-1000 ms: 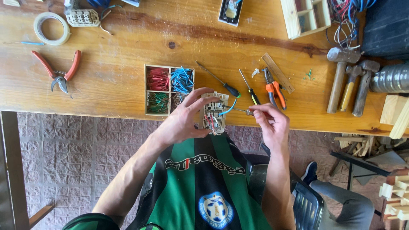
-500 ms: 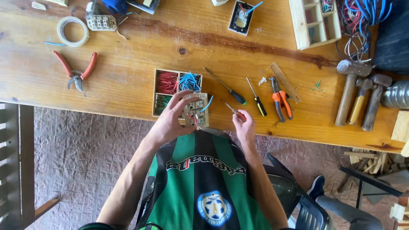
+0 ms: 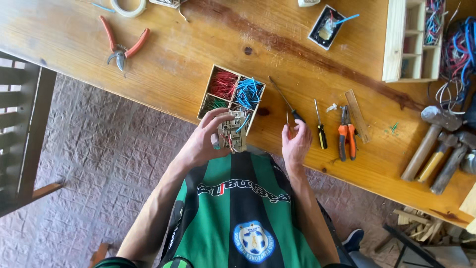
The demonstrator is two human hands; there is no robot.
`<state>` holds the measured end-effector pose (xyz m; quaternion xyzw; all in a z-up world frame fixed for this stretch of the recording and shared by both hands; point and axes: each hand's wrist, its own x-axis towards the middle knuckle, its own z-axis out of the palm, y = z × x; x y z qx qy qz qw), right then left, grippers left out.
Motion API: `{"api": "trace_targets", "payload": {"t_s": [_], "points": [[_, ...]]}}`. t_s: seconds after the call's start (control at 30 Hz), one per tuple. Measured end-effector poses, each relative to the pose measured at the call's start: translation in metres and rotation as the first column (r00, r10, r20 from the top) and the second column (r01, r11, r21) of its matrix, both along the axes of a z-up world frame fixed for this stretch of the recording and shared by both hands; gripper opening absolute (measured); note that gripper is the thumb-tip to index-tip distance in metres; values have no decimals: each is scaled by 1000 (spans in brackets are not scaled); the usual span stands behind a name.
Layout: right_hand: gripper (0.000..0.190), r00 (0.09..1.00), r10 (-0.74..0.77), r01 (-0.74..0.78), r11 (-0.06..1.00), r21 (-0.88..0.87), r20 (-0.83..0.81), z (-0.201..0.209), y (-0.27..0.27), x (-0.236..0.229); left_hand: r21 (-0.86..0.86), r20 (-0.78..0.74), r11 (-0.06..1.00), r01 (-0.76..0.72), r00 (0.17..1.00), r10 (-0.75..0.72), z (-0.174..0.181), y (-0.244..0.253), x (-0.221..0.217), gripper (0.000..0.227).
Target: The person assembles an electrical component by inserting colored wires into a terminal block and securing them with a screwdriver. They repeatedly select wires from a compartmentalized box, insert them into the block, and tighten the screws to hold the wires in place.
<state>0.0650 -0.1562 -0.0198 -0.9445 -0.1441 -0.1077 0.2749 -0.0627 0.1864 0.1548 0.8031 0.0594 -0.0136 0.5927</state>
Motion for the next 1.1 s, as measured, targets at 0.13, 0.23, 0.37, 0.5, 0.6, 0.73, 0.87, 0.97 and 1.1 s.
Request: {"api": "trace_targets", "payload": {"t_s": [0.13,0.23,0.37,0.5,0.6,0.73,0.87,0.97,1.1], "points": [[47,997,74,-65,972,226,-33,0,33,25,3,16,999,-41,999,41,1,6,-4,98],[46,984,108,-52,932,359,-138,14,67,50,-1,17,998,-69,997,69,6,12,-5,97],[17,954,215,-131,927,351,-211,29,94,72,11,39,997,-82,996,82,7,11,-10,99],[16,919,292,-198,922,332,-265,34,127,93,8,34,993,-121,992,120,4,16,-14,100],[14,898,325,-244,929,280,-296,34,139,105,20,38,990,-143,989,142,8,19,-16,99],[12,905,295,-240,949,206,-305,40,146,106,25,61,985,-168,984,166,5,20,-22,100],[15,888,271,-256,963,89,-371,36,150,110,3,90,986,-169,982,168,7,24,-23,100],[14,887,252,-256,966,44,-387,33,148,110,-2,92,984,-176,980,175,4,23,-23,100],[14,899,230,-244,970,9,-373,35,150,112,-16,87,986,-169,982,169,14,26,-16,99]]}}
